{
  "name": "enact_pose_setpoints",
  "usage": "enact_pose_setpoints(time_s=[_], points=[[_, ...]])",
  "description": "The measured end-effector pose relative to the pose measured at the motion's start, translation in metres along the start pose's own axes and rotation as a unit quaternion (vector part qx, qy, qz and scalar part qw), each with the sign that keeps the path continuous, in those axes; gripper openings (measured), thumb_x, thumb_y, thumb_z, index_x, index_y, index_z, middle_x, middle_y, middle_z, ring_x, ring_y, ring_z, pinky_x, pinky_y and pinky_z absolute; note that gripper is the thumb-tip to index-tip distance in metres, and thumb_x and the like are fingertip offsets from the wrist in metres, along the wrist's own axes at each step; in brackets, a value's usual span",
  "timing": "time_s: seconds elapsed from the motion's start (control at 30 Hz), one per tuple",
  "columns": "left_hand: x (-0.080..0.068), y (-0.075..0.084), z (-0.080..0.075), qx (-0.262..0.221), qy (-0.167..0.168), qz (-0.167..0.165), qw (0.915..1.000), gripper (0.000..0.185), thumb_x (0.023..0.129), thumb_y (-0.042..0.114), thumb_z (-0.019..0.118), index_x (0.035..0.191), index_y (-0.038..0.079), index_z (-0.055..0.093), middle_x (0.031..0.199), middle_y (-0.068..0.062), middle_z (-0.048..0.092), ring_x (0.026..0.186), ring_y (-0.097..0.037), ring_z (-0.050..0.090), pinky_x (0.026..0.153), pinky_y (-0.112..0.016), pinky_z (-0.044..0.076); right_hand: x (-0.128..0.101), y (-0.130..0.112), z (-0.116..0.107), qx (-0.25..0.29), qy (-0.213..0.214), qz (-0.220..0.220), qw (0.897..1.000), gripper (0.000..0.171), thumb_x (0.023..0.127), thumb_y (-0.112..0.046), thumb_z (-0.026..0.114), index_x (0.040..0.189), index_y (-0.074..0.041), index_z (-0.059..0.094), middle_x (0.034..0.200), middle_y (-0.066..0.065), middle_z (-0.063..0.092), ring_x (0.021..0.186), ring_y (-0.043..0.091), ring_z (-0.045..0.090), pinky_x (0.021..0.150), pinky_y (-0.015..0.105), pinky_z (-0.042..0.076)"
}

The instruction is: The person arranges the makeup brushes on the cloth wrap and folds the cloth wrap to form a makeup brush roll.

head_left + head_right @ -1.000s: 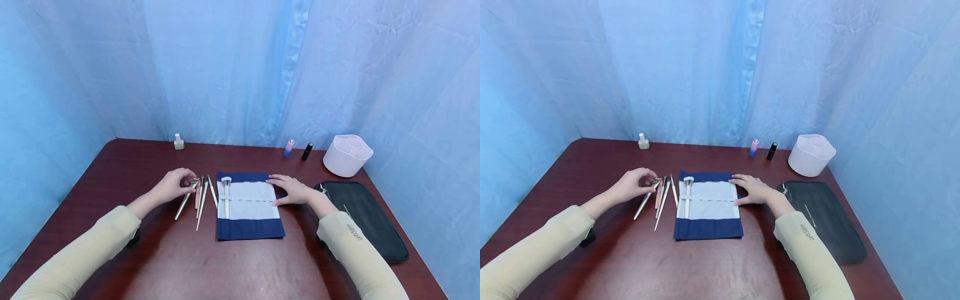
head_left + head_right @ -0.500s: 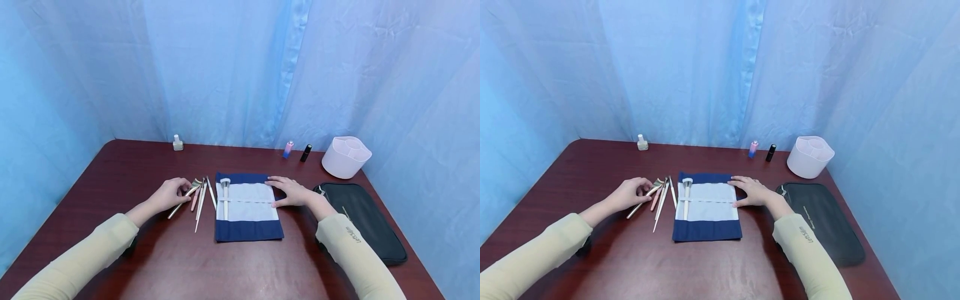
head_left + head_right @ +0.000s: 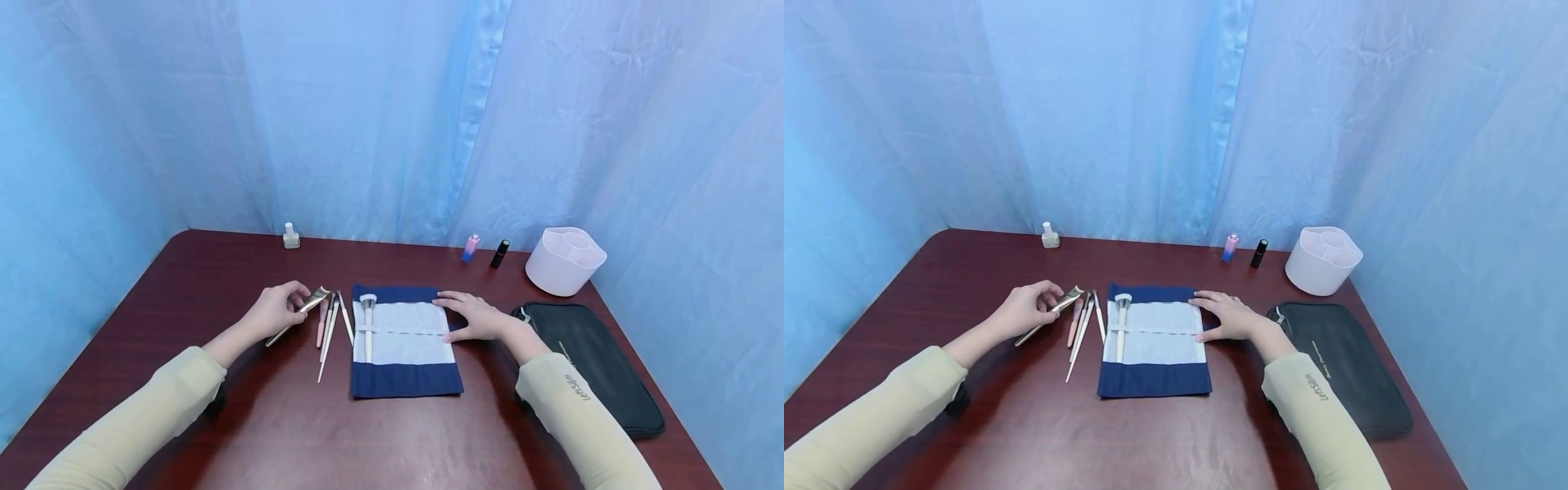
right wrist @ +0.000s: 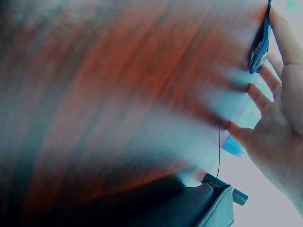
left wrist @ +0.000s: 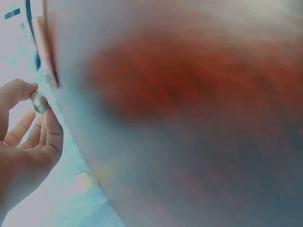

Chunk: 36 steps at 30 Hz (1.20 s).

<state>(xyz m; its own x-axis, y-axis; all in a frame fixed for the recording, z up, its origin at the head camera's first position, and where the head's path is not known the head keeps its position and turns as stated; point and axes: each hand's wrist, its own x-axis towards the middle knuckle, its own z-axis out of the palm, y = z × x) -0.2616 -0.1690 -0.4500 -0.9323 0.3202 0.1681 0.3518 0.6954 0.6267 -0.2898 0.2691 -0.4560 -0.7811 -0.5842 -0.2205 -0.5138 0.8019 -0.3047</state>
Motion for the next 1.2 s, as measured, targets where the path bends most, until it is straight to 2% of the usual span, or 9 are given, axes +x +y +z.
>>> enact_pose_setpoints(time_s=[0.17,0.33,0.5,1.0,1.2], points=[[0.007,0.011,-0.009,-0.018,0.01,-0.019,0.9996,0.031,0.074,0.003,0.07,0.104,0.004,0.063,0.081,-0.002,0.064,0.066,-0.014,0.053,0.062,-0.027,0.043,0.0,0.0,0.0,0.002,-0.001,0.0,1.0,0.086,0.077,-0.065,0.063,0.148,-0.028,0.031,0.155,0.002,0.024,0.141,0.029,0.021,0.108,0.064,0.017],[0.02,0.029,-0.017,-0.029,0.02,-0.011,0.9993,0.027,0.076,0.004,0.07,0.103,0.004,0.064,0.083,-0.005,0.064,0.068,-0.016,0.051,0.06,-0.028,0.042,0.0,-0.002,-0.001,0.002,0.002,-0.002,1.0,0.086,0.078,-0.063,0.063,0.148,-0.026,0.031,0.155,0.003,0.024,0.141,0.031,0.021,0.107,0.065,0.017],[0.032,0.046,-0.019,-0.053,0.017,-0.019,0.9983,0.027,0.081,0.01,0.07,0.107,0.007,0.067,0.083,-0.005,0.062,0.067,-0.018,0.049,0.055,-0.028,0.041,0.0,-0.001,-0.001,0.001,-0.001,-0.007,1.0,0.085,0.079,-0.063,0.062,0.149,-0.026,0.03,0.155,0.003,0.023,0.141,0.03,0.02,0.107,0.065,0.017],[0.067,0.083,0.008,-0.126,0.042,0.004,0.9911,0.03,0.082,0.015,0.072,0.108,0.014,0.058,0.093,-0.003,0.059,0.076,-0.019,0.054,0.065,-0.031,0.046,-0.002,0.001,0.001,0.005,0.007,-0.012,1.0,0.085,0.079,-0.063,0.062,0.148,-0.026,0.031,0.155,0.003,0.023,0.142,0.03,0.02,0.108,0.064,0.018],[0.076,0.09,0.02,-0.152,0.034,0.015,0.9876,0.03,0.083,0.013,0.072,0.108,0.014,0.056,0.092,-0.004,0.059,0.078,-0.019,0.055,0.068,-0.032,0.047,-0.001,0.002,0.001,0.006,0.006,-0.011,1.0,0.085,0.079,-0.063,0.062,0.149,-0.025,0.03,0.155,0.003,0.023,0.142,0.03,0.019,0.108,0.063,0.017]])
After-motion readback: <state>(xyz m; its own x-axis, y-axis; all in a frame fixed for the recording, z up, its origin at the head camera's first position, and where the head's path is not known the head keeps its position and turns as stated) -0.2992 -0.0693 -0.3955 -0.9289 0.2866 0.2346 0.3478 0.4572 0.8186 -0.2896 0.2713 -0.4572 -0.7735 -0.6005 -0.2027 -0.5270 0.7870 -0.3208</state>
